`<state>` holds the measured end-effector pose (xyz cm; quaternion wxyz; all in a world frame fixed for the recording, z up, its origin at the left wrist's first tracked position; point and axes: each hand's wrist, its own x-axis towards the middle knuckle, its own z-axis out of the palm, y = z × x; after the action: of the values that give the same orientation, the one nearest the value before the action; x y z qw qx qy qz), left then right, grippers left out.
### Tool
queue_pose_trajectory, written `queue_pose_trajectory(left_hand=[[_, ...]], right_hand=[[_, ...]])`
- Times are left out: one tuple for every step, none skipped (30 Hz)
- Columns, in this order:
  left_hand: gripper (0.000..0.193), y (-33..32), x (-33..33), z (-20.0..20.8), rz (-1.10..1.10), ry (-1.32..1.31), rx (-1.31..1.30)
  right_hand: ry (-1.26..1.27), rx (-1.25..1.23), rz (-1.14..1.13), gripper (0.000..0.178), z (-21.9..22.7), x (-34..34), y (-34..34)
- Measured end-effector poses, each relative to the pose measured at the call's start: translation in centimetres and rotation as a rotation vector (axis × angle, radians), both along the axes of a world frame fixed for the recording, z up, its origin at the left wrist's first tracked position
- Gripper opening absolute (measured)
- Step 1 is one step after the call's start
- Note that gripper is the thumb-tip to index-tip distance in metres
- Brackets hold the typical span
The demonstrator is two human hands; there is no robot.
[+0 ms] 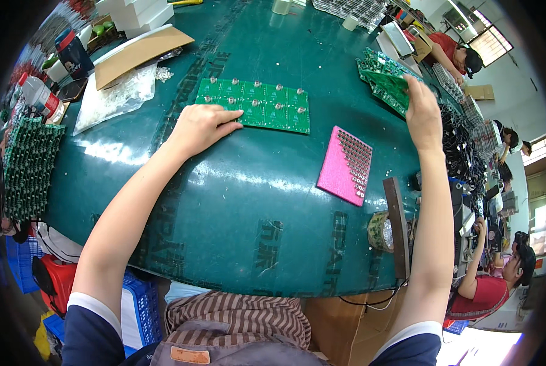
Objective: The person assembles electronic components by fitting small metal parts into plastic holders by hand and inserting them into circuit boards on the table.
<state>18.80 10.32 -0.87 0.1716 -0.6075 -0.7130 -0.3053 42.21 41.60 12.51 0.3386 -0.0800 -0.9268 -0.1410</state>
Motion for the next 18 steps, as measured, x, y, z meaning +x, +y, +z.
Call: queue_pose_trajectory(left_hand=[[0.022,0.1,-0.2,-0.1,0.0,-0.001,-0.004],[0.022,0.1,-0.3,-0.1,0.014,-0.001,-0.002],[0.021,-0.1,-0.3,0.0,0.026,-0.001,0.004],[0.021,-0.3,-0.1,0.2,0.036,-0.019,-0.012],[0.021,-0.6,0.1,0.3,0.029,-0.02,-0.01],[0.021,-1.3,0.2,0.4,0.04,-0.066,0.015],[0.021,-1.7,0.5,0.8,0.043,-0.111,0.048],[0.019,-2.6,0.7,0.8,0.106,-0.281,0.087],[0.019,-2.6,2.1,2.2,0.234,-0.589,0.074],[0.019,-3.2,2.2,2.5,0.281,-0.891,0.164],[0.019,-3.7,2.1,2.9,0.312,-1.195,0.257],[0.018,-5.4,1.2,3.2,0.088,-1.679,0.297],[0.018,-6.9,0.6,3.9,-0.172,-2.148,0.326],[0.018,-7.1,2.2,5.4,-0.106,-2.232,0.437],[0.018,-7.7,3.4,6.6,-0.106,-2.234,0.432],[0.016,-8.4,4.4,7.5,-0.069,-2.354,0.465],[0.014,-9.0,5.4,8.1,-0.036,-2.476,0.494],[0.014,-9.7,6.4,8.5,-0.031,-2.477,0.495]], right_hand=[[-0.017,-0.096,-0.014,0.04,1.2,-0.4,-3.0],[-0.027,-0.053,0.019,0.046,2.3,-0.8,-6.1],[-0.066,-0.17,0.106,0.05,3.6,-1.0,-9.6],[-0.105,-0.288,0.19,0.053,4.3,-1.1,-12.8],[-0.177,-0.498,0.28,0.057,4.5,-1.2,-15.5],[-0.233,-0.519,0.338,0.058,4.4,-1.5,-18.1],[-0.356,-0.69,0.407,0.064,3.7,-1.3,-19.8],[-0.455,-0.802,0.475,0.064,2.2,-1.6,-21.8],[-0.66,-0.881,0.43,0.063,1.4,-1.3,-23.0],[-0.814,-0.996,0.453,0.06,0.4,-1.5,-24.4],[-0.77,-1.075,0.537,0.056,-1.6,-1.4,-25.5],[-0.772,-1.066,0.572,0.052,-2.8,-1.5,-26.3],[-0.707,-1.045,0.583,0.046,-4.1,-1.8,-27.2],[-0.653,-1.075,0.57,0.039,-5.5,-2.2,-27.8],[-0.599,-1.104,0.56,0.033,-6.8,-2.7,-28.2],[-0.598,-1.108,0.557,0.033,-8.0,-3.2,-28.3],[-0.491,-1.044,0.581,0.026,-8.9,-3.6,-28.3],[-0.389,-0.981,0.613,0.02,-9.4,-3.9,-28.3]])
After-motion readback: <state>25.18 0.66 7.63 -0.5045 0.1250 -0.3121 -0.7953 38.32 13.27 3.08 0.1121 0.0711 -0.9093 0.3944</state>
